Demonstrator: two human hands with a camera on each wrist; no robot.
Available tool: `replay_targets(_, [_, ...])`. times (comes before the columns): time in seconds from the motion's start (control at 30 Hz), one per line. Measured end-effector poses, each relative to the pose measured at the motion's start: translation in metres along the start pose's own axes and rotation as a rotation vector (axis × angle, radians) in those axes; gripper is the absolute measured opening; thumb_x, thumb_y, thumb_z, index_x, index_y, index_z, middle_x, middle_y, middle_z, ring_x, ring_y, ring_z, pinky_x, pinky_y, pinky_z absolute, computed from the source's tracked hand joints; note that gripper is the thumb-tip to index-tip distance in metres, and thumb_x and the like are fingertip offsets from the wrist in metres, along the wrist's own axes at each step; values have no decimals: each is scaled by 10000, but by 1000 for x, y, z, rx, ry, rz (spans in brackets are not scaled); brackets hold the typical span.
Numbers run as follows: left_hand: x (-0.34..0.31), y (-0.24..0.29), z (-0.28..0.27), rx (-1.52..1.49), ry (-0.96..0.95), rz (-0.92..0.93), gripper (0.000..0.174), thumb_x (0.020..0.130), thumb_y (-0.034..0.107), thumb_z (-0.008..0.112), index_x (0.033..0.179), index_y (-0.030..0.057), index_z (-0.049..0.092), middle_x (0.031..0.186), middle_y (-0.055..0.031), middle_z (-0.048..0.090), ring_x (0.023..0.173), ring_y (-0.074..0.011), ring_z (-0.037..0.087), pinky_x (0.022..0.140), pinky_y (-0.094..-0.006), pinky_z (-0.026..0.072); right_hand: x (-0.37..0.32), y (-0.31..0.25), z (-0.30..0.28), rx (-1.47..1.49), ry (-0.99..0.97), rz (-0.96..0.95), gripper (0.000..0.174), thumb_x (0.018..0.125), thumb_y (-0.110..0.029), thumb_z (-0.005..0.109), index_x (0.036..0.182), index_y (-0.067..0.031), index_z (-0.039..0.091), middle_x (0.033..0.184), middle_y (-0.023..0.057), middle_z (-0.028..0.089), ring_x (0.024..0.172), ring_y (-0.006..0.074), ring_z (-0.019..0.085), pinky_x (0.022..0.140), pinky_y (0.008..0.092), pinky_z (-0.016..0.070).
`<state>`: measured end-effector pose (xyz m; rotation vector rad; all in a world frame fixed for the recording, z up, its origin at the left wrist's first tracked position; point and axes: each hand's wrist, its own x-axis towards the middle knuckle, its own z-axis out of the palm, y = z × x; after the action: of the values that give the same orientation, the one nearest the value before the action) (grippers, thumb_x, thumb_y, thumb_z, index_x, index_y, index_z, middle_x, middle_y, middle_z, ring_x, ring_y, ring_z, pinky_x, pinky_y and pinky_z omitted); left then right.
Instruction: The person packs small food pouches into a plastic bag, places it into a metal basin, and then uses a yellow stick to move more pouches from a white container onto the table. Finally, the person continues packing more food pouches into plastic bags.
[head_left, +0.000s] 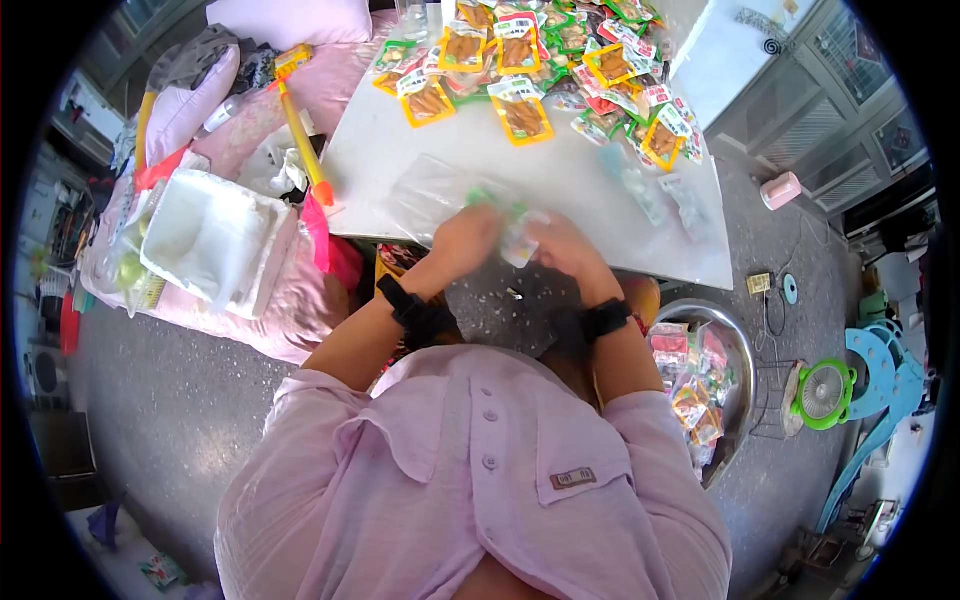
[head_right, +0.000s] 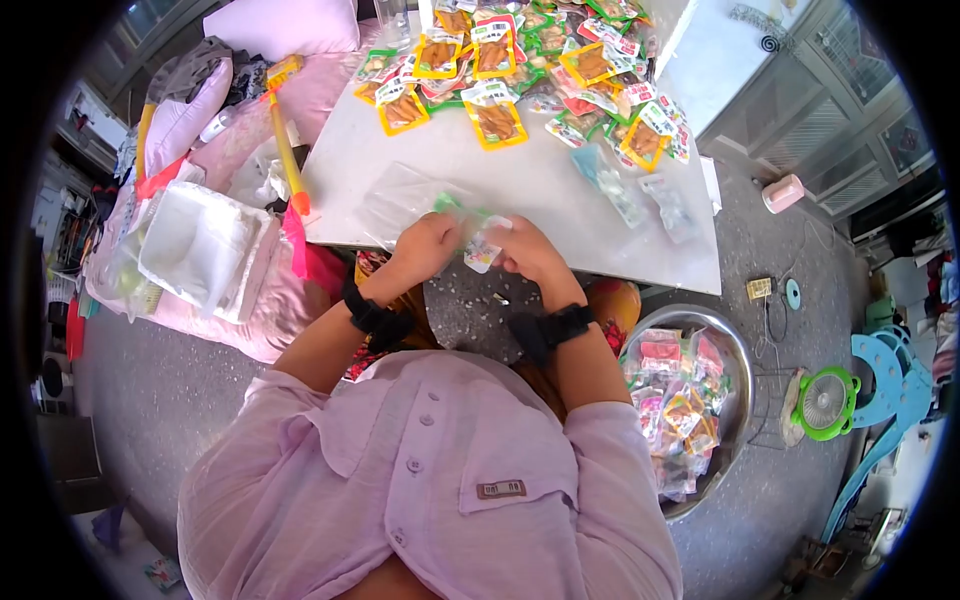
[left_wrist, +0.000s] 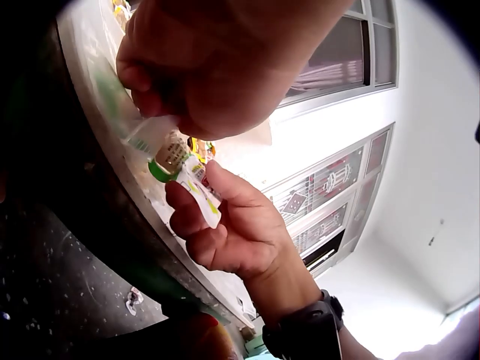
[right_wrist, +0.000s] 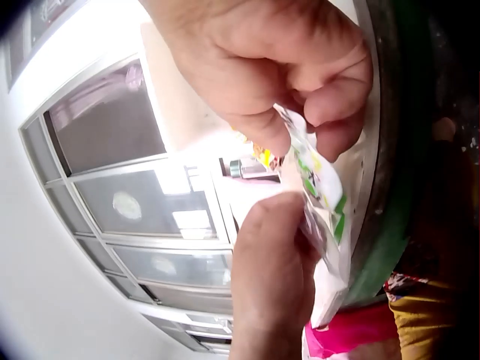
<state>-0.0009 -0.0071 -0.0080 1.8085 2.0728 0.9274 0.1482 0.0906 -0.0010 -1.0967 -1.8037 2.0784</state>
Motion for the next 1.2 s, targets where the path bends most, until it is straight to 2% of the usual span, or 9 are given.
replay_targets(0.07, [-6,4,-1,56,36,49,131,752,165,464,735,41,500,733,-153,520,717,-323,509,624,-397,416,2,14,-8,-61,-7,61,180,772,-142,463,929,-75,520,661,21,526,425,54,403,341,168,276])
replay_targets(0.27, [-6,9,1,134,22,75,102,742,151,461,748,57,499,735,-142,514,689,-326,519,591,-406,427,20,29,9,330,122,-68,130,783,-118,469,875,-31,501,629,47,508,411,80,426,327,200,311])
replay_targets(0.47, [-1,3,3,143,36,68,98,735,148,467,745,53,492,725,-145,510,678,-335,520,583,-411,428,36,21,32,451,262,-120,120,804,-125,478,847,-14,482,640,57,513,421,95,447,319,197,317])
replay_targets(0.57, [0,3,-1,139,57,43,97,732,148,470,745,54,490,724,-148,511,670,-335,521,581,-414,427,48,34,32,611,196,-142,134,807,-136,476,868,-17,491,668,60,526,436,97,460,326,192,331])
replay_targets(0.77, [-8,-11,4,117,89,63,83,718,136,480,756,63,493,731,-137,518,661,-334,522,570,-411,430,55,42,19,538,74,-117,175,805,-152,482,913,-16,501,725,64,548,484,108,492,369,202,377])
replay_targets(0.9, [-6,-16,7,184,62,79,86,701,114,491,774,69,498,739,-128,521,666,-329,525,565,-400,434,49,21,31,328,194,-55,176,808,-160,477,908,-19,507,754,70,553,516,120,511,412,213,406])
replay_targets(1.07, [0,-20,7,154,127,131,102,691,109,490,784,73,511,723,-132,515,664,-323,526,570,-398,433,53,9,43,374,211,-111,166,798,-127,464,920,-22,503,767,82,550,633,145,541,508,265,448])
replay_targets(1.13, [3,-23,4,117,166,130,107,685,111,491,782,72,515,710,-133,509,665,-320,524,573,-397,432,72,33,36,-158,157,-595,160,789,-107,454,913,-17,502,766,81,549,680,158,543,540,285,452])
replay_targets(1.2, [1,-23,4,68,208,117,114,675,108,497,781,70,514,700,-130,503,663,-314,520,575,-393,431,83,44,27,-204,135,-613,157,780,-86,442,906,-15,505,765,82,549,711,164,545,562,291,453])
